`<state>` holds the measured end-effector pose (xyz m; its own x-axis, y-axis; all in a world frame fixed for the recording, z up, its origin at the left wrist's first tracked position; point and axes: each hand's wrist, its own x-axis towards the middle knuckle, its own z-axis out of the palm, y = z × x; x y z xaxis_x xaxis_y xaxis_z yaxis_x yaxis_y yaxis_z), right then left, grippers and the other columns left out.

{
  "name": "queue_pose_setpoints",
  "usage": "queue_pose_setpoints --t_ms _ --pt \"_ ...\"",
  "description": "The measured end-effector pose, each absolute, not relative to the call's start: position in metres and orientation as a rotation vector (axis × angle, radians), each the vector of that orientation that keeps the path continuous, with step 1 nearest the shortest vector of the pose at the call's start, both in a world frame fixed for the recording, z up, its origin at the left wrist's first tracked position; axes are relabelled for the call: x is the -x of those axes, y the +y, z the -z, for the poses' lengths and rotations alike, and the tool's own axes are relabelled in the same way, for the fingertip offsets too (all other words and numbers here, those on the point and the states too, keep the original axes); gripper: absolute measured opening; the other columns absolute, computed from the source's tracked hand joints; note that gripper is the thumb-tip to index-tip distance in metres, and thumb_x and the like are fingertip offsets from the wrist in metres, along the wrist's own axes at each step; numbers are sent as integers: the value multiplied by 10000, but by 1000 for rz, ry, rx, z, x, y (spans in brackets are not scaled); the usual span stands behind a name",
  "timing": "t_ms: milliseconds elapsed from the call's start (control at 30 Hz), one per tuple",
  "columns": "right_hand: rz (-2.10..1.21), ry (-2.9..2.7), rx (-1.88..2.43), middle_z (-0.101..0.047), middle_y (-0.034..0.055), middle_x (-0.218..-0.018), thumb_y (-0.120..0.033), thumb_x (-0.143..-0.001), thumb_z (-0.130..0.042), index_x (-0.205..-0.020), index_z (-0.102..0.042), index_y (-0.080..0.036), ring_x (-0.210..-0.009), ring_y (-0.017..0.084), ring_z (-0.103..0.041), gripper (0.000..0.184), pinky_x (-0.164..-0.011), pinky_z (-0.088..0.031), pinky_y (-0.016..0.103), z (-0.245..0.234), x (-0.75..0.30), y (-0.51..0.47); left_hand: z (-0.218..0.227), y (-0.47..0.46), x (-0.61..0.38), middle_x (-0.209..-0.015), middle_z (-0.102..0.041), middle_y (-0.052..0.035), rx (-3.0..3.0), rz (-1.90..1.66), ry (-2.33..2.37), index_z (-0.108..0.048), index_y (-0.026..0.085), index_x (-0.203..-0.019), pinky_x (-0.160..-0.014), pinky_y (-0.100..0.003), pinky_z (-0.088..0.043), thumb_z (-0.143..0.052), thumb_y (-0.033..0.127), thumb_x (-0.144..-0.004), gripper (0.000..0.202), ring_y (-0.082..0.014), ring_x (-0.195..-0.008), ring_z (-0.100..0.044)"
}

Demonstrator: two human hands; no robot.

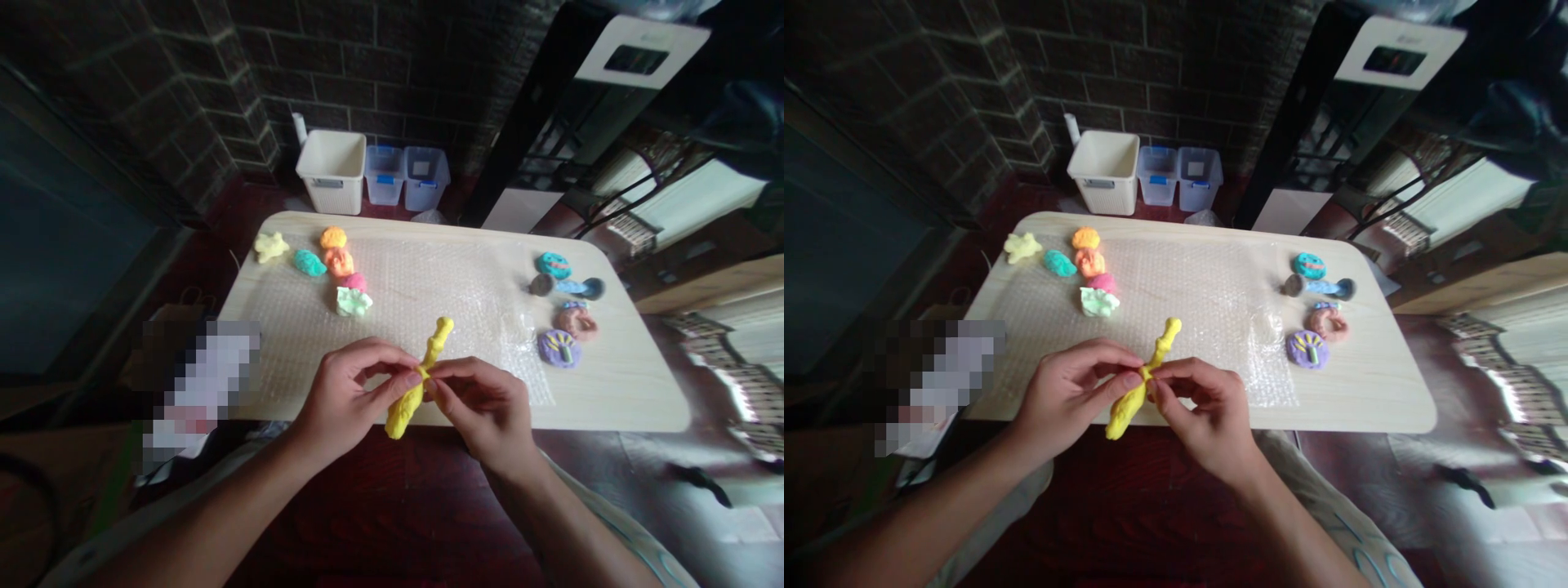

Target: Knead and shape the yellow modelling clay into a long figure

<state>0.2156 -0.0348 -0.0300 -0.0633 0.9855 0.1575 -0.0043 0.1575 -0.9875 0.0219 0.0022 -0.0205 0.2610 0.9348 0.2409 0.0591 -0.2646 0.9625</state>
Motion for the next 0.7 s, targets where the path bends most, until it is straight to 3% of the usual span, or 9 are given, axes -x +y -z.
queue_pose_setpoints --t_ms 233,333,433,533,633,700 --pt "-1167 -1282 1058 -816 40 -857 -201 -904 -813 -942 -779 -207 -745 166 -787 51 -721 -678 289 29 -213 -37 20 -2 -24 -863 -783 -62 -1563 -1155 940 -810 185 -870 -701 -260 -635 -774 195 -917 60 -169 -780 -754" --pt "-1174 -1205 1055 -803 36 -880 -247 -890 -835 -930 -707 -218 -783 180 -790 137 -746 -680 314 31 -212 -35 23 -3 -27 -913 -785 -74 -1400 -1120 936 -780 179 -947 -724 -276 -645 -788 244 -910 75 -186 -827 -764" --pt "-1172 -1132 1049 -790 42 -966 -298 -884 -848 -976 -629 -245 -964 231 -797 243 -894 -665 401 35 -212 -32 28 -1 -31 -1017 -776 -96 -1178 -1032 896 -721 175 -1052 -729 -283 -638 -859 296 -837 283 -203 -887 -761" --pt "-1174 -1154 1058 -773 70 -1094 -312 -919 -815 -1016 -619 -249 -1141 268 -756 227 -1022 -607 468 38 -211 -30 29 3 -31 -970 -769 -92 -1145 -856 816 -725 156 -1033 -732 -290 -605 -825 377 -868 294 -187 -835 -733" --pt "-1193 -1195 1034 -759 91 -1213 -309 -929 -806 -1145 -622 -270 -1166 262 -736 286 -1007 -608 462 37 -214 -28 26 6 -26 -896 -746 -59 -1278 -779 817 -742 158 -997 -694 -274 -552 -726 416 -948 264 -166 -778 -688" --pt "-1183 -1205 1014 -730 96 -1294 -307 -909 -824 -1335 -566 -319 -1115 245 -742 498 -946 -633 436 33 -221 -27 24 6 -20 -888 -739 -42 -1396 -777 897 -737 170 -987 -681 -268 -531 -721 383 -947 218 -171 -788 -682"
